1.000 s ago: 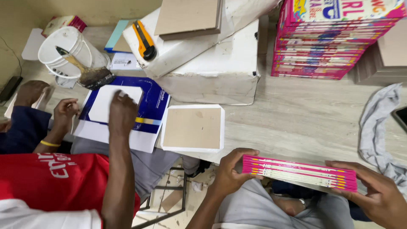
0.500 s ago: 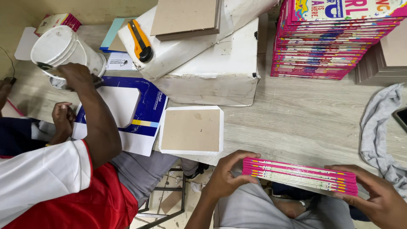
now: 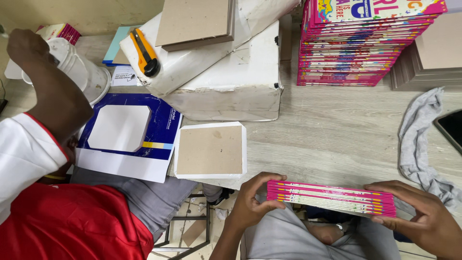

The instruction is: The person applies glue to the edges of a cardboard cover using a brush and then presses a pink notebook cover onto it. They smooth the edges to secure the binding and place the finished notebook onto a stack.

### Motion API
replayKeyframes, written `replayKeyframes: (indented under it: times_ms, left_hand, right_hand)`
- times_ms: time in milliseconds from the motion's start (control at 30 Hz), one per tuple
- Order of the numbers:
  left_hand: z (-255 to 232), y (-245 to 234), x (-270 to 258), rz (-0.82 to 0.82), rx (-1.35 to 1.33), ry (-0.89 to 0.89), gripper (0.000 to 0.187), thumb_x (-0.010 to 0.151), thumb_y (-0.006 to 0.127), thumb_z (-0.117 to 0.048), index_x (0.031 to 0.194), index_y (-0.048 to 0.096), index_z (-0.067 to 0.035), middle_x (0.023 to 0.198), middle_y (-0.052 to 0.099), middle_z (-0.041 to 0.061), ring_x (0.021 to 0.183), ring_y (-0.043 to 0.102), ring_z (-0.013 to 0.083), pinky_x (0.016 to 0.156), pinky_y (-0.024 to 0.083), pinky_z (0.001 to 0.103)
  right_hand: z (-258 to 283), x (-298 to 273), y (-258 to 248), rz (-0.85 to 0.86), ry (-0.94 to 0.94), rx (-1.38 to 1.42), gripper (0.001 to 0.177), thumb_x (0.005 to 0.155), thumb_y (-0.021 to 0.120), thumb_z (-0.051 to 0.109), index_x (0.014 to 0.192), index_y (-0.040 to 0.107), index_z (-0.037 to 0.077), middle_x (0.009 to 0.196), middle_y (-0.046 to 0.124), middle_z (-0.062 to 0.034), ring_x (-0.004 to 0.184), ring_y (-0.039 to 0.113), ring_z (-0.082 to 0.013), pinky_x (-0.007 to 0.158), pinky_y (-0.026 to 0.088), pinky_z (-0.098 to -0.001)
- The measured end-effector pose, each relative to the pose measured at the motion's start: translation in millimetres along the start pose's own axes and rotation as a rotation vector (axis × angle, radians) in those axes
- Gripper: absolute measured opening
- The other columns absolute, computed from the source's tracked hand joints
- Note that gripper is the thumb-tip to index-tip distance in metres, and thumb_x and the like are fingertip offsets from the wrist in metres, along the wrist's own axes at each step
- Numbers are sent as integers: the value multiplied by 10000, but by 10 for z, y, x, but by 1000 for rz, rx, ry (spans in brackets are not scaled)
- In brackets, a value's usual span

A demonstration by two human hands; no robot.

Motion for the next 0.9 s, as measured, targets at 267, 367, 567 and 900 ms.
replayKeyframes:
  times_ms: [267, 367, 567, 900]
  left_hand:
    - [94, -20, 33, 4, 18, -24, 653, 719, 961, -219, 1313, 702, -137, 1329, 777, 59, 1260, 729, 210, 1093, 561, 355]
    - [91, -39, 48, 58, -10, -59, 670, 723, 940, -176, 1344, 693, -134, 1368, 764, 71, 1311, 710, 219, 1131, 553, 364]
    - [133, -75, 83, 194, 4, -176, 641, 816, 861, -181, 1425, 664, -151, 1471, 718, 51, 1405, 650, 201, 1210, 485, 369]
    - [650, -2, 86, 75, 89, -192, 442, 887, 848, -259, 1290, 727, -120, 1187, 812, 54, 1060, 779, 192, 930, 628, 314]
  right_hand:
    - [82, 5, -3, -21, -80, -48, 609, 639, 967, 308, 1226, 872, 173, 1247, 913, 24, 1152, 848, -121, 1042, 614, -299]
    - [18, 2, 4, -10, -36, -54, 633, 637, 978, 304, 1248, 866, 188, 1261, 913, 37, 1163, 845, -107, 1042, 614, -290]
    - [32, -12, 71, 16, 203, 29, 671, 666, 979, 224, 1323, 846, 208, 1339, 901, 53, 1238, 819, -104, 1048, 620, -291]
    - [-786, 105, 503, 18, 451, 92, 231, 813, 936, 228, 966, 980, 61, 1032, 985, -68, 1008, 855, -179, 899, 598, -309]
Point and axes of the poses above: each hand's wrist, its own x-axis towards the middle knuckle, its own y-axis out of the palm, z = x × y, the point moved 5 cm from there along x, towards the middle knuckle
